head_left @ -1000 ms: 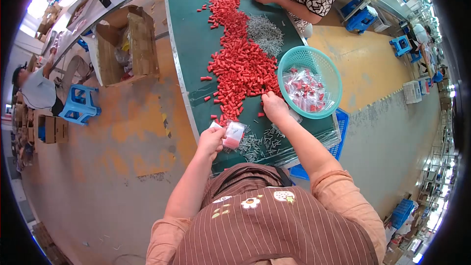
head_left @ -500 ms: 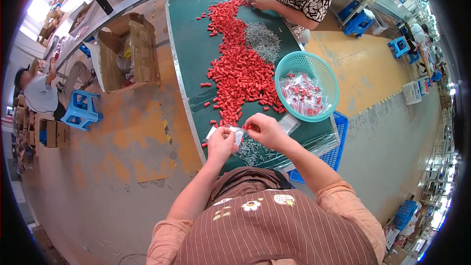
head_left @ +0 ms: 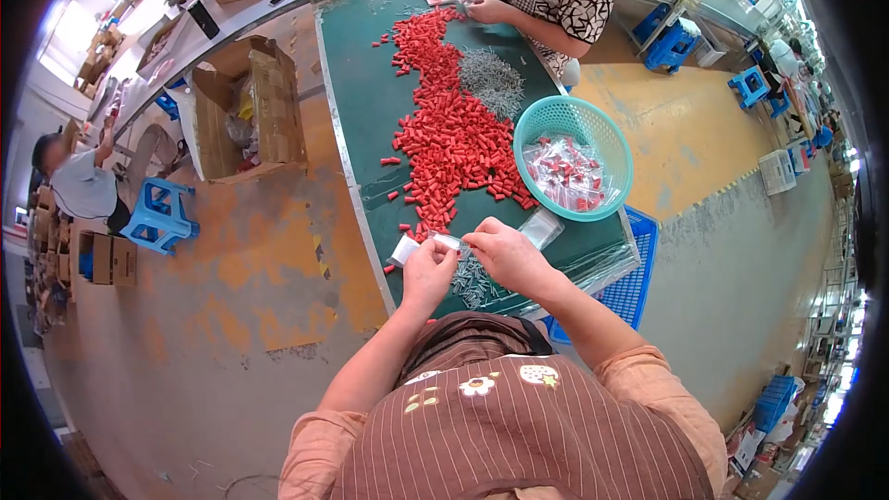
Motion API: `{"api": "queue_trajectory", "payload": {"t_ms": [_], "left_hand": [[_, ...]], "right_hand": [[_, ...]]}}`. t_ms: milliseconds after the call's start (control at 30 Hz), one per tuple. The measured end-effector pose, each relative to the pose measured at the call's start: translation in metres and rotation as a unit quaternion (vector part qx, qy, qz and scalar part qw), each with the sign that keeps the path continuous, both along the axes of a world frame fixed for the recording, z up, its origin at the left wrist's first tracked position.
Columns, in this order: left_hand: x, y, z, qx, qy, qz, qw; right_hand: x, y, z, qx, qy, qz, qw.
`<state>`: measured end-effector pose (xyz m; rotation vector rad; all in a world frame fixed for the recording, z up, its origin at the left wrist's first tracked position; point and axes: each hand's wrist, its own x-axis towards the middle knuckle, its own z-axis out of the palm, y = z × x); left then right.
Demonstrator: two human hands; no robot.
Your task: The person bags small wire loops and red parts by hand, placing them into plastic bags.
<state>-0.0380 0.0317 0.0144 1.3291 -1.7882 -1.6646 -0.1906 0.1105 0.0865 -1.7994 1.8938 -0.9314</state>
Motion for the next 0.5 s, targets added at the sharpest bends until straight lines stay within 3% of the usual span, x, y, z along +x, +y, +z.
{"api": "queue_trajectory", "payload": {"t_ms": [300, 500], "left_hand": [[-0.001, 0.007, 0.029, -0.083, -0.045, -0.028, 0.995], [0.002, 0.009, 0.028, -0.089, -0.029, -0.037, 0.995]], "right_hand": [[0.01, 0.002, 0.024, 0.068, 0.145, 0.05, 0.986], [0.01, 0.007, 0.025, 0.057, 0.105, 0.015, 0.993]]}}
